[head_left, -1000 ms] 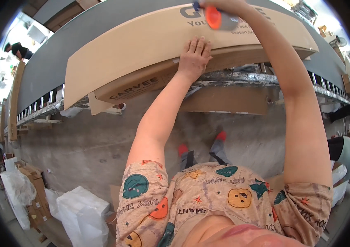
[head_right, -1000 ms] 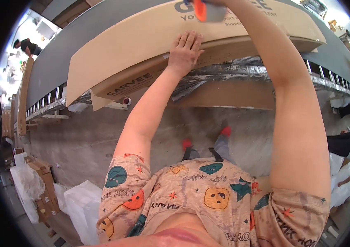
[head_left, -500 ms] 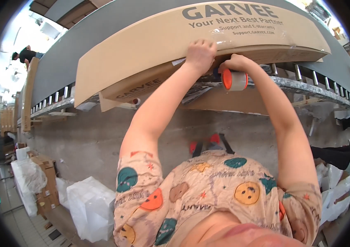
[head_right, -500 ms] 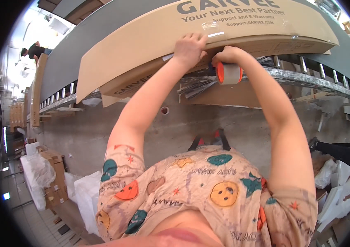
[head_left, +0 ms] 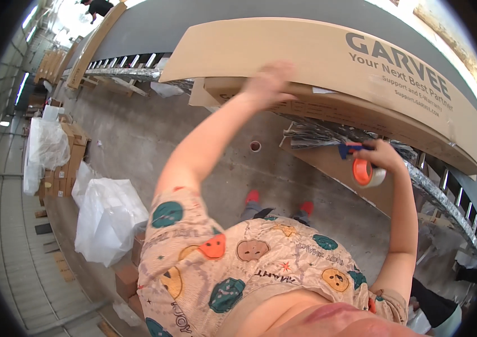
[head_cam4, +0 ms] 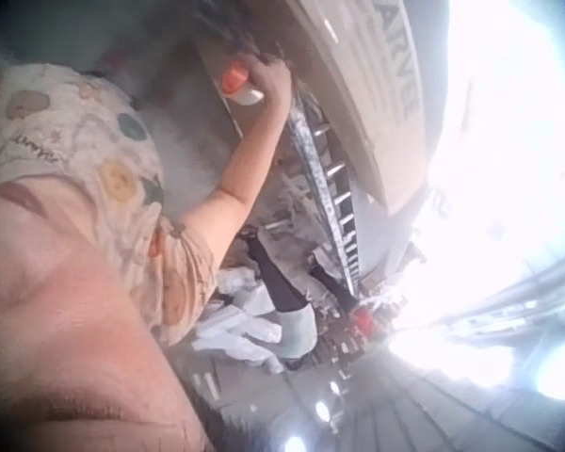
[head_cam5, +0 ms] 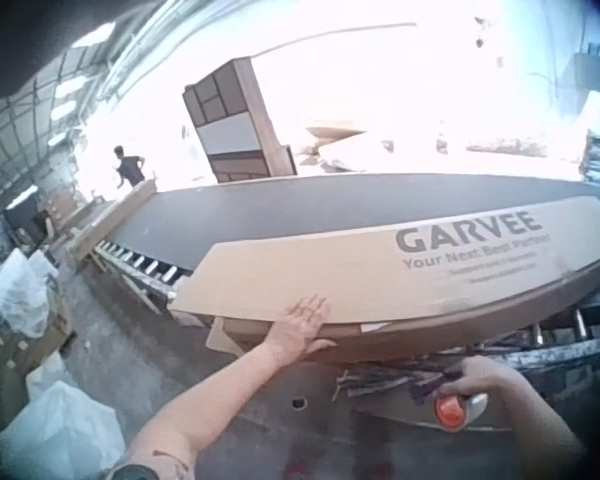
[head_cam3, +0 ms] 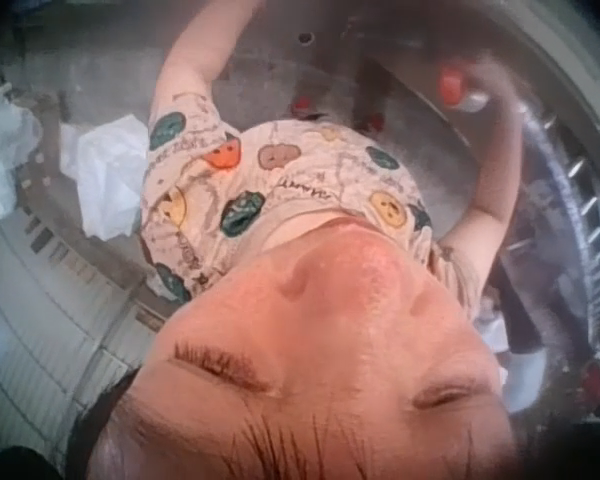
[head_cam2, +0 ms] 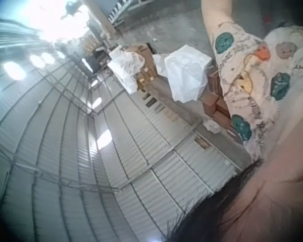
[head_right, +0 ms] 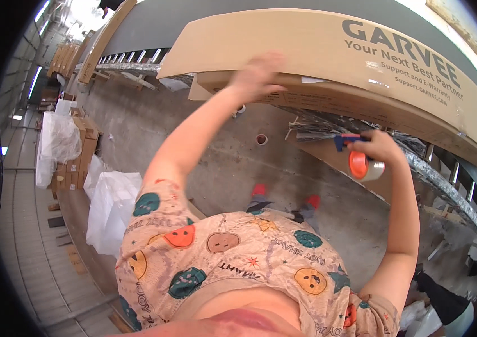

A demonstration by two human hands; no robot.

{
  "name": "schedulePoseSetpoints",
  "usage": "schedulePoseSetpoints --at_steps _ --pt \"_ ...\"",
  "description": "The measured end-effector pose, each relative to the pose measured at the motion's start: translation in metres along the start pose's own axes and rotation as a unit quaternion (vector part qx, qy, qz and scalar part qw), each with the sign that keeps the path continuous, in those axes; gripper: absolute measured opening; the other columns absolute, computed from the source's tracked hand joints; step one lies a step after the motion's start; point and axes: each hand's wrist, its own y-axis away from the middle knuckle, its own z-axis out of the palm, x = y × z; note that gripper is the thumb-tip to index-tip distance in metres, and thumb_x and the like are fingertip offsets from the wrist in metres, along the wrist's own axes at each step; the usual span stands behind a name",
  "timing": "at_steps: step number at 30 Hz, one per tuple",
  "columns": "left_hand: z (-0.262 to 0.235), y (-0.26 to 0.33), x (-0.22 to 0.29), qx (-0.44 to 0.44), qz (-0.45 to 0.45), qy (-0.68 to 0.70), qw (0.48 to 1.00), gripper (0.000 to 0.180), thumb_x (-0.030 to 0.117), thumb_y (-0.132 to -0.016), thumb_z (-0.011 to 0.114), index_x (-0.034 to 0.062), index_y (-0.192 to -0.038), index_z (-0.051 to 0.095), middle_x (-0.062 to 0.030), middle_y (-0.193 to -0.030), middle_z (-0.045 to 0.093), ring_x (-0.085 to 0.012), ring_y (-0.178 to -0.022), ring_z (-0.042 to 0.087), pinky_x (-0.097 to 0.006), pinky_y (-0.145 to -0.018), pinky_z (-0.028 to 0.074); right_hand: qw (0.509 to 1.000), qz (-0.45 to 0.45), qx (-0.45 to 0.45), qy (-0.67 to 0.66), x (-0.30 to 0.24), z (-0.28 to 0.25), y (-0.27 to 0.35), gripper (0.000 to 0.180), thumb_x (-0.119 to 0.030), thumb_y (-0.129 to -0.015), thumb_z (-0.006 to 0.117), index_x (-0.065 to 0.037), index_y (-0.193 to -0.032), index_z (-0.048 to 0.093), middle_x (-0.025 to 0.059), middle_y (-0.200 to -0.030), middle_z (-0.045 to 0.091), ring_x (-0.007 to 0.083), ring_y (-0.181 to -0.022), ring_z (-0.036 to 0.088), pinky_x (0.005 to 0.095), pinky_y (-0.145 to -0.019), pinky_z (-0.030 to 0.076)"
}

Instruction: The person packs items into cardboard boxes by lining them with protective foam padding, folding the cardboard flaps, and taping the seams and edges shut with a tape dispenser.

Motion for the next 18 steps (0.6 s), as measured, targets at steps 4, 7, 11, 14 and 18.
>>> schedulePoseSetpoints --at_steps 4,7,11,14,18 --pt "-0.040 0.067 -0.056 0.057 -0.007 -0.102 0.993 0.072 0.043 -0.075 0.072 0.0040 -0.131 0.047 -0.0141 -0.131 0.052 -0.0311 -0.122 0.048 -0.042 -0.103 0.040 0.998 0.016 -0.027 0.047 -0.044 0.059 0.025 0.059 -0.050 -0.060 0.073 -0.008 -0.101 0.071 0.0195 -0.092 0.069 0.0328 -0.086 0.066 0.0364 -0.080 0.051" --pt "-0.028 0.082 -0.064 0.111 0.014 -0.117 0.987 0.069 0.046 -0.077 0.069 0.0033 -0.127 0.050 -0.0134 -0.127 0.055 -0.0310 -0.118 0.051 -0.043 -0.101 0.041 0.993 -0.052 -0.027 0.103 -0.117 0.080 0.020 0.055 -0.052 -0.061 0.073 -0.009 -0.096 0.072 0.0196 -0.087 0.068 0.0331 -0.085 0.066 0.0389 -0.077 0.051" --pt "-0.015 0.092 -0.080 0.159 0.013 -0.108 0.981 0.067 0.048 -0.081 0.064 0.0035 -0.128 0.049 -0.0134 -0.128 0.053 -0.0307 -0.119 0.049 -0.043 -0.101 0.039 0.969 -0.179 0.157 0.066 -0.264 0.052 -0.011 0.054 -0.038 -0.071 0.077 -0.004 -0.112 0.063 0.0157 -0.096 0.067 0.0259 -0.086 0.064 0.0353 -0.080 0.050" --pt "-0.019 0.086 -0.076 0.142 0.014 -0.075 0.987 0.068 0.045 -0.081 0.064 0.0032 -0.131 0.045 -0.0142 -0.133 0.048 -0.0299 -0.124 0.045 -0.043 -0.104 0.036 0.932 -0.174 0.313 0.061 -0.346 0.007 -0.034 0.050 -0.044 -0.079 0.070 -0.005 -0.110 0.064 0.0065 -0.090 0.065 0.0128 -0.086 0.062 0.0311 -0.078 0.049" --pt "-0.028 0.119 -0.096 0.146 0.028 -0.122 0.981 0.065 0.030 -0.082 0.064 0.0017 -0.136 0.041 -0.0151 -0.136 0.045 -0.0297 -0.129 0.040 -0.043 -0.110 0.031 0.943 -0.131 0.280 -0.124 -0.367 -0.027 -0.091 0.048 -0.043 -0.089 0.049 -0.003 -0.111 0.064 0.0131 -0.108 0.062 0.0224 -0.103 0.057 0.0370 -0.092 0.041"
